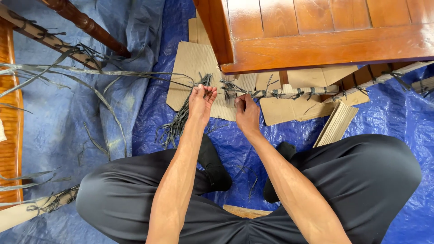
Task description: Wrapping the legs of a wooden chair with protective cardboard strips and securing them with plastic ties.
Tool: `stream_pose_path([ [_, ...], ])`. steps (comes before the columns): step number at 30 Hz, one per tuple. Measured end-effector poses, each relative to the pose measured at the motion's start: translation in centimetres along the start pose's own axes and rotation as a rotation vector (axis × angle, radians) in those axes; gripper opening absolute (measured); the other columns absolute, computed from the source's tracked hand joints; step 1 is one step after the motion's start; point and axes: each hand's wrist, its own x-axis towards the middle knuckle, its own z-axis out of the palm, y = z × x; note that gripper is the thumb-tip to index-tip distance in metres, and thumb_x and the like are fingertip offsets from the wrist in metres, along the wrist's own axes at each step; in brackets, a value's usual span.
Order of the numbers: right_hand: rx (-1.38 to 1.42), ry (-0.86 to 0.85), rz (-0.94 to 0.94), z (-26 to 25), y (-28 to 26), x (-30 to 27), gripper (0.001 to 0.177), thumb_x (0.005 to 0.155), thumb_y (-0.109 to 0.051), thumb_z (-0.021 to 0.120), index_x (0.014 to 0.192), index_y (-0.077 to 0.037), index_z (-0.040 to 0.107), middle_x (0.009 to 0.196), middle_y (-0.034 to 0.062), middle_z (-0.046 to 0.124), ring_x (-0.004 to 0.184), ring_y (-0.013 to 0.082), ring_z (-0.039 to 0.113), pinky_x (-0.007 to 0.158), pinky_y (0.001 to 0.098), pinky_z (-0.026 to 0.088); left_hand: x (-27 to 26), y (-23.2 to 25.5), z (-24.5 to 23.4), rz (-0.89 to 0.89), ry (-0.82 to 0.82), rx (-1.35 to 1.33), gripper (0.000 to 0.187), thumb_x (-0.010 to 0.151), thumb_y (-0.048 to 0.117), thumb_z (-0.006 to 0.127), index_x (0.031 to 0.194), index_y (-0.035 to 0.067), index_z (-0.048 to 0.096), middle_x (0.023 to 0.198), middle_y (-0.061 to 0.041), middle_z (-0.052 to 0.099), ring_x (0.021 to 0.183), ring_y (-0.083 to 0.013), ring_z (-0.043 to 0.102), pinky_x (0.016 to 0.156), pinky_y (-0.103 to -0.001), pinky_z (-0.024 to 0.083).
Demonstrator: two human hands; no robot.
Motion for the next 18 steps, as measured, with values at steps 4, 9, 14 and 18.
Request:
stream_pose_path([
  [4, -0.027, 0.058, -0.074, -0.3, -0.8, -0.1, 0.015, 0.099, -0.014, 0.062, 0.096, 0.001, 0.064, 0.082, 0.0164, 0.072, 0.075, 0.0309, 0.071, 0.069, 0.0420, 0.053, 1.1, -1.0, -0.7, 0.034, -0.027, 0.082, 0.025, 0.110, 0.025, 0.050, 0.094, 0.006, 0.052, 0.094, -0.009, 0.062, 0.093, -0.0207, 0.067, 0.084, -0.033, 0.059],
  [9, 0.021, 0.082, 0.032, -0.7, -2.9, -0.9, 0.018, 0.097, -0.017, 0.065, 0.093, 0.001, 0.066, 0.074, 0.0166, 0.070, 0.066, 0.0259, 0.068, 0.064, 0.0396, 0.052, -1.7, -0.6, 1.3, 0.277, 0.005, 0.697, 0.021, 0.103, 0.022, 0.058, 0.099, 0.001, 0.062, 0.081, -0.005, 0.066, 0.072, -0.0155, 0.067, 0.067, -0.031, 0.058],
  [14, 0.088, 0.107, 0.013, -0.7, -3.2, -1.2, 0.019, 0.097, -0.018, 0.066, 0.094, 0.001, 0.067, 0.076, 0.0141, 0.070, 0.065, 0.0203, 0.066, 0.063, 0.0368, 0.051, -4.6, -0.4, 3.6, 0.516, -0.027, 1.126, 0.016, 0.089, 0.013, 0.071, 0.095, -0.001, 0.069, 0.082, -0.009, 0.067, 0.070, -0.0180, 0.067, 0.065, -0.034, 0.056],
  [18, 0.148, 0.122, 0.007, -0.4, -3.4, -1.4, 0.017, 0.097, -0.015, 0.064, 0.094, 0.001, 0.067, 0.077, 0.0110, 0.071, 0.065, 0.0167, 0.065, 0.062, 0.0340, 0.051, -4.6, -0.8, 3.4, 0.640, -0.037, 1.317, 0.017, 0.089, 0.012, 0.077, 0.091, -0.003, 0.070, 0.085, -0.015, 0.068, 0.073, -0.0213, 0.068, 0.068, -0.036, 0.054],
])
